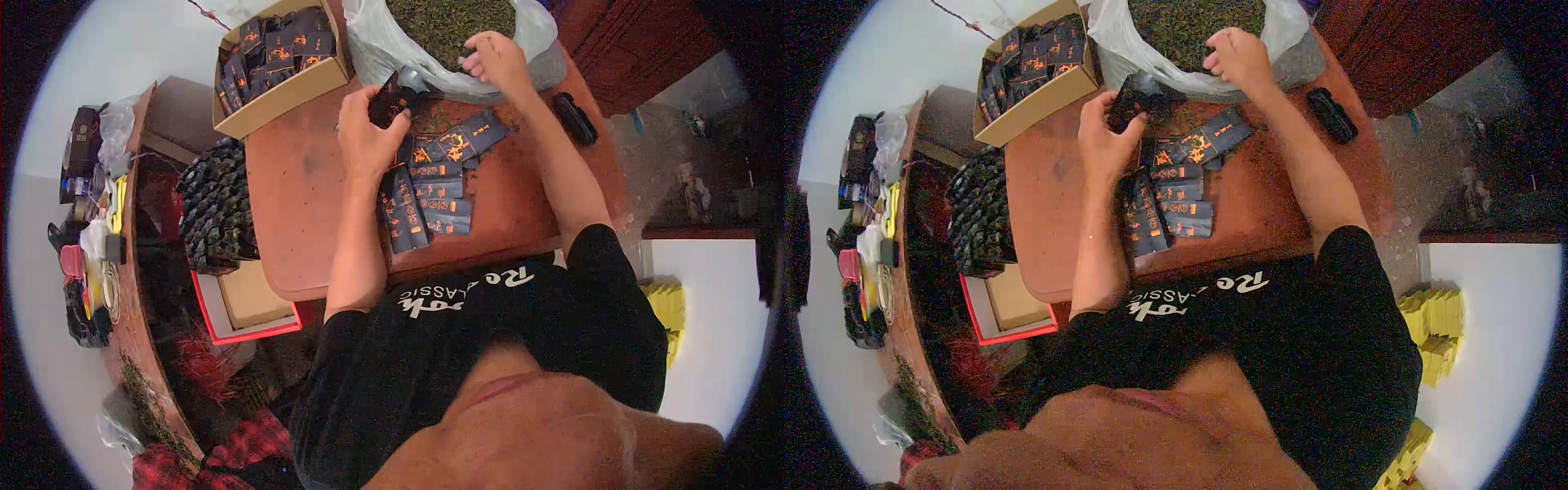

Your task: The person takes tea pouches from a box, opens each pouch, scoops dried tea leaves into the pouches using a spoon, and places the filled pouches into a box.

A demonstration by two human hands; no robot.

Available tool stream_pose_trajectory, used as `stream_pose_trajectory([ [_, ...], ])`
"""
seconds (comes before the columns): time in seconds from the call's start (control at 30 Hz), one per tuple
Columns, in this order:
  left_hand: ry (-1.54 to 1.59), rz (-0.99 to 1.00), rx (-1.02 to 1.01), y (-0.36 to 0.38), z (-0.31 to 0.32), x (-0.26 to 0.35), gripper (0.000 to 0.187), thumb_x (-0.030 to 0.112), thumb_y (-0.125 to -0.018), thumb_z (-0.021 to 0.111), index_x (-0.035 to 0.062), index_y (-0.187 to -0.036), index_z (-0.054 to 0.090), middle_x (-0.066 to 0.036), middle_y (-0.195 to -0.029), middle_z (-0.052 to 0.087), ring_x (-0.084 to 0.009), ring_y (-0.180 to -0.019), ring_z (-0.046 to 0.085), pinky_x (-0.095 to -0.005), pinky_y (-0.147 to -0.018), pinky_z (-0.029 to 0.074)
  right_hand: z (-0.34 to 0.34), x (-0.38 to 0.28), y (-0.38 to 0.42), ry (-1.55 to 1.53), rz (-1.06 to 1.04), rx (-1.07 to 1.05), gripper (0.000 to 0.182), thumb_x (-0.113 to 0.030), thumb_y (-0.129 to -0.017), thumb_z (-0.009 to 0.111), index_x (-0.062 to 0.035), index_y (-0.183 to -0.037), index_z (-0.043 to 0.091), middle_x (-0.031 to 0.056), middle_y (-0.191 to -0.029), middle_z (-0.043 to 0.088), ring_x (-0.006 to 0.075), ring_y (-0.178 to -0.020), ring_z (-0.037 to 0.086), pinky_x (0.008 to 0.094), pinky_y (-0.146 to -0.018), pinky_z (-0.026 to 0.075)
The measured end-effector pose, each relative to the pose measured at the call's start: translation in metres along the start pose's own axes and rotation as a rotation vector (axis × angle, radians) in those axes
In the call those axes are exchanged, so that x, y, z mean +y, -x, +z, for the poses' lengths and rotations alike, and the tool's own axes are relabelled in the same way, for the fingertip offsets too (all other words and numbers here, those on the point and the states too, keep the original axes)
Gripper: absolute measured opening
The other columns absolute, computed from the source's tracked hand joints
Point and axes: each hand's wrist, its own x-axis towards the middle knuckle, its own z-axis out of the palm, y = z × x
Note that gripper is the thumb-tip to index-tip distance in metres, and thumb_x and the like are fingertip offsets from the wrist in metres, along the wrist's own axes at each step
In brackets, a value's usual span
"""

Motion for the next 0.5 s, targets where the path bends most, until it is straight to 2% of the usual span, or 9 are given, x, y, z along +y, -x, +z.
stream_pose_trajectory([
  [0.1,0.0,0.026,0.008,0.0,-0.001,-0.001,0.045,0.018,-0.068,0.078,0.0032,-0.106,0.06,-0.015,-0.103,0.061,-0.0331,-0.1,0.059,-0.0413,-0.088,0.047,-0.004,0.011,-0.01,-0.172,0.063,-0.033,0.029,-0.023,-0.095,0.046,-0.0003,-0.106,0.062,0.0127,-0.078,0.071,0.0122,-0.058,0.061,0.0258,-0.05,0.05],
  [0.2,-0.01,0.024,0.003,0.0,0.0,-0.002,0.046,0.018,-0.068,0.078,0.0028,-0.107,0.06,-0.015,-0.103,0.061,-0.033,-0.1,0.059,-0.0412,-0.089,0.047,-0.01,0.015,-0.012,-0.273,0.13,-0.02,0.029,-0.024,-0.098,0.048,-0.0007,-0.108,0.062,0.0108,-0.08,0.069,0.0112,-0.062,0.059,0.0239,-0.052,0.048],
  [0.4,0.007,0.038,0.015,0.001,0.0,-0.002,0.046,0.017,-0.068,0.078,0.0021,-0.108,0.06,-0.015,-0.104,0.061,-0.0327,-0.101,0.059,-0.041,-0.089,0.047,-0.02,0.016,-0.011,-0.382,0.172,-0.021,0.028,-0.024,-0.097,0.052,-0.0019,-0.11,0.063,0.0089,-0.082,0.069,0.0093,-0.064,0.059,0.0226,-0.055,0.048],
  [0.5,0.019,0.022,0.003,0.0,-0.002,0.003,0.045,0.017,-0.068,0.078,0.0021,-0.107,0.06,-0.015,-0.104,0.061,-0.0326,-0.101,0.059,-0.041,-0.089,0.047,-0.025,0.017,-0.014,-0.419,0.15,-0.028,0.029,-0.022,-0.095,0.05,0.0006,-0.108,0.062,0.0115,-0.082,0.069,0.0121,-0.062,0.059,0.0238,-0.053,0.047],
])
